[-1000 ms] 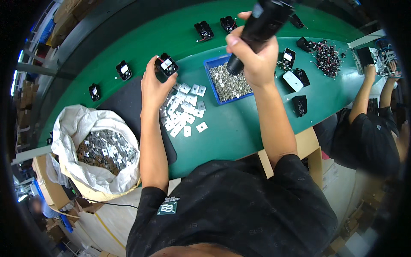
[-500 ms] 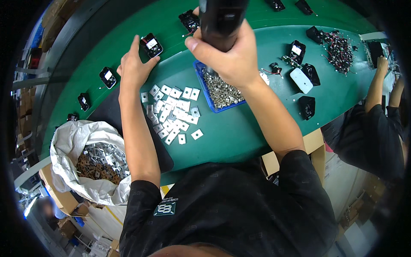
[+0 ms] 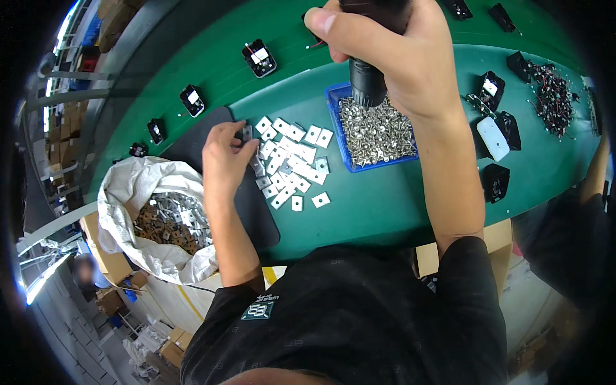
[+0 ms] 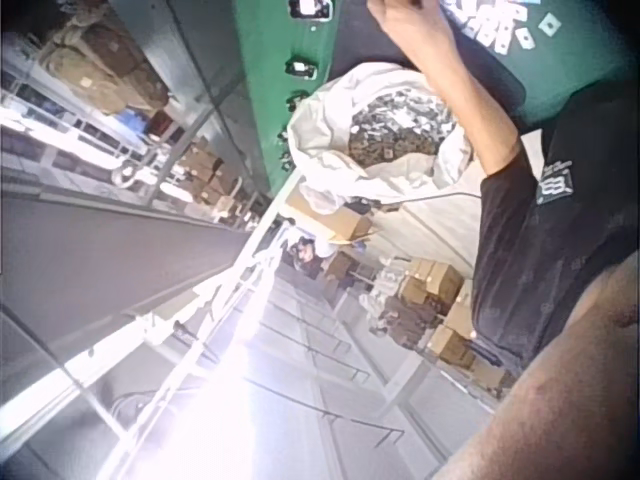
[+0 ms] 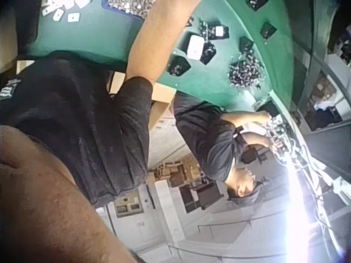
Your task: Assembling electronic components by attaching small metal plates using an electric screwdriver.
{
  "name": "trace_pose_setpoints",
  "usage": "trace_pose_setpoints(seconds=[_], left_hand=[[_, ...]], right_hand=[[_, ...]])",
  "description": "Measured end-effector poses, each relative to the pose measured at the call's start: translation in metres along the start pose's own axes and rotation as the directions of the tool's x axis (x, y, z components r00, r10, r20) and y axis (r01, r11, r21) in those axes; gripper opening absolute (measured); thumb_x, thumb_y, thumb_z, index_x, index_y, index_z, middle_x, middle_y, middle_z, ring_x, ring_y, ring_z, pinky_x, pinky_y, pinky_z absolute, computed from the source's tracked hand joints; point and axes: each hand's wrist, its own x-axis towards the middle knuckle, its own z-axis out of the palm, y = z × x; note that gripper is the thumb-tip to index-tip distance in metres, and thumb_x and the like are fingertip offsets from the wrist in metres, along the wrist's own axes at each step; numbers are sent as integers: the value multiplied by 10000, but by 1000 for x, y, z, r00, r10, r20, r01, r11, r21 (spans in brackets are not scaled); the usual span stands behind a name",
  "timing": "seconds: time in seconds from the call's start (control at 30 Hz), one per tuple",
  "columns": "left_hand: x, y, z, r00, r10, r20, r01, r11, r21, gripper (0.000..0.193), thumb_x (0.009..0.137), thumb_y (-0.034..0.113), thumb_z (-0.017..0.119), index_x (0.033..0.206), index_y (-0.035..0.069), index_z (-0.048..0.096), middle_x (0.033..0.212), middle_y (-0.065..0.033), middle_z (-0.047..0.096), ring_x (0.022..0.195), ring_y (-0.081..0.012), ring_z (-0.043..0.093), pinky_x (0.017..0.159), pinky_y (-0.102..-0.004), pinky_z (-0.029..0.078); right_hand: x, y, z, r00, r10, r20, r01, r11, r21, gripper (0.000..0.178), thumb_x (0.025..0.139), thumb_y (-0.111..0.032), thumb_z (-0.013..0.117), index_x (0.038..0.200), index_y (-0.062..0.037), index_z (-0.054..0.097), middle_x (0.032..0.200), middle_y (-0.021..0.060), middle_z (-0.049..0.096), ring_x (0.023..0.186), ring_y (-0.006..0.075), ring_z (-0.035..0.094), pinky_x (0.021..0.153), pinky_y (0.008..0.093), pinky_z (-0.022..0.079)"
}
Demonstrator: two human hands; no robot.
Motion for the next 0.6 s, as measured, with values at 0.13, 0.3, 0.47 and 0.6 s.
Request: trace_pose_setpoints(seconds=[0.13,0.3,0.47,0.6], left_hand=[[-1,1,11,996,-27,-81,32,997,69,397,676,85,810,1034,-15,670,917,-127,642,708,-190,614,673,-312,521],[-2,-3,16,999,-10,-41,12,999,44,334,713,44,770,1018,-33,658,858,-133,671,718,-201,645,686,-310,533],[-7,-11,15,993,61,-98,-54,996,72,214,776,48,705,968,-40,667,846,-158,681,719,-237,682,676,-326,543],[-6,-6,18,989,-8,-146,16,998,59,174,819,78,709,943,-43,689,803,-144,701,697,-164,680,677,-282,534]], right_hand=[[-2,-16,-4,1000,10,-20,-7,988,155,396,826,-94,616,1185,22,494,739,56,530,641,118,508,602,269,411],[-2,-32,-5,995,32,-99,-28,998,48,482,795,-132,645,1227,18,490,743,23,551,622,83,507,580,233,404],[-4,-40,-12,995,-11,-95,19,996,86,497,780,-125,671,1223,18,501,745,31,583,624,87,535,584,235,417],[-6,-44,-17,992,-50,-116,72,978,195,297,774,-66,759,990,-25,560,749,13,599,654,72,567,565,227,432]])
